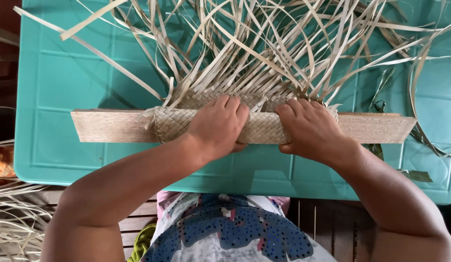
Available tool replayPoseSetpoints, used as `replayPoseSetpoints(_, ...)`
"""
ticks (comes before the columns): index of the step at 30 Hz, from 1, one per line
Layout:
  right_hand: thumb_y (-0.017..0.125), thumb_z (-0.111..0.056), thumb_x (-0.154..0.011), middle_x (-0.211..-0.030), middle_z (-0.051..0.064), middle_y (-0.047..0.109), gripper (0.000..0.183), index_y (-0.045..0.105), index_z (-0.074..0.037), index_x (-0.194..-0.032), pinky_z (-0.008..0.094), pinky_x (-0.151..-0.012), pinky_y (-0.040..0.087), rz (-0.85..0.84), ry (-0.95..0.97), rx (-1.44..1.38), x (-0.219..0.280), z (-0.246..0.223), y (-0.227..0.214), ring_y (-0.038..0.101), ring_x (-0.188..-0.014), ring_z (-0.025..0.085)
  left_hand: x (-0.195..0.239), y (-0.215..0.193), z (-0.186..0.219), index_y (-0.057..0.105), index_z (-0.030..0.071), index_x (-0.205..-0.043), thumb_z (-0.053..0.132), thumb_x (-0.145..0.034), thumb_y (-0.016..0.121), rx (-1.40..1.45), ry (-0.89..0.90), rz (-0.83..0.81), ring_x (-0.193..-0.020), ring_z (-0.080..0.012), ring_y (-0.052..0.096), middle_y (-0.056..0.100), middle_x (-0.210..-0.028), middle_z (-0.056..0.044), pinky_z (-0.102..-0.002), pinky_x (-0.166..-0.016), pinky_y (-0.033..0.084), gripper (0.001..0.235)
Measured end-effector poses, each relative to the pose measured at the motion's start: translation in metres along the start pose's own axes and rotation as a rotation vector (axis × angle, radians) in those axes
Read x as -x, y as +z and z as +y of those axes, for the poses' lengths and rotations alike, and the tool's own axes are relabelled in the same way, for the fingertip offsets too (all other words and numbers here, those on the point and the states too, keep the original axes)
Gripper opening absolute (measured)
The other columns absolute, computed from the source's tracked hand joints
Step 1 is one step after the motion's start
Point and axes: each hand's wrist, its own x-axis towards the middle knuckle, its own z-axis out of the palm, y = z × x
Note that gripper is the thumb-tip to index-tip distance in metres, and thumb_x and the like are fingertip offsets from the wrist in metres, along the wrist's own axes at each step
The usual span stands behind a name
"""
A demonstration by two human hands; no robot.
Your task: The person weaves dried plant fibers into a mat using two wooden boards as a frame. They interlace the fibers by hand, then roll the mat around one board to compact the weave and secure the edge.
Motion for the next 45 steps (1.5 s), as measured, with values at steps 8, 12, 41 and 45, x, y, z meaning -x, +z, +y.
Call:
replayPoseSetpoints(8, 0.071, -0.064, -0.064, -0.106, 0.006, 0.061, 0.078, 0.056, -0.013, -0.121, 0.040, -0.090, 0.052, -0.020, 0.000, 0.018, 0.001, 0.000, 0.000, 0.068, -0.103, 0.027, -0.023, -0.041, 0.001, 0.051, 0.011, -0.138, 0.043, -0.074, 0.080, 0.196, 0.004, -0.374, -0.111, -0.0330, 0.057, 0.059, -0.115, -0.012, -0.049, -0.094, 0.049, 0.078)
replayPoseSetpoints(12, 0.072, -0.058, -0.063, -0.107, 0.010, 0.062, 0.079, 0.056, -0.009, -0.122, 0.042, -0.089, 0.053, 0.017, -0.014, -0.012, 0.001, -0.002, -0.006, 0.068, -0.102, 0.031, -0.024, -0.030, 0.009, 0.053, 0.005, -0.133, 0.036, -0.075, 0.073, 0.122, 0.027, -0.294, -0.113, -0.0343, 0.054, 0.055, -0.118, -0.014, -0.045, -0.092, 0.047, 0.069)
replayPoseSetpoints(41, 0.085, -0.062, -0.055, -0.117, 0.012, 0.056, 0.102, 0.058, -0.010, -0.138, 0.050, -0.099, 0.050, 0.311, 0.112, -0.038, 0.039, 0.016, 0.011, 0.061, -0.116, 0.035, -0.052, -0.051, 0.008, 0.056, 0.003, -0.117, 0.044, -0.075, 0.081, 0.365, -0.004, -0.502, -0.108, -0.0375, 0.066, 0.066, -0.106, -0.016, -0.051, -0.088, 0.059, 0.064)
replayPoseSetpoints(45, 0.079, -0.063, -0.066, -0.113, 0.012, 0.057, 0.093, 0.055, -0.008, -0.137, 0.046, -0.087, 0.051, 0.420, 0.019, -0.142, 0.038, 0.033, 0.038, 0.062, -0.107, 0.034, -0.052, -0.045, 0.009, 0.055, 0.004, -0.118, 0.044, -0.076, 0.078, 0.339, -0.001, -0.513, -0.109, -0.0369, 0.066, 0.067, -0.108, -0.016, -0.051, -0.088, 0.059, 0.063)
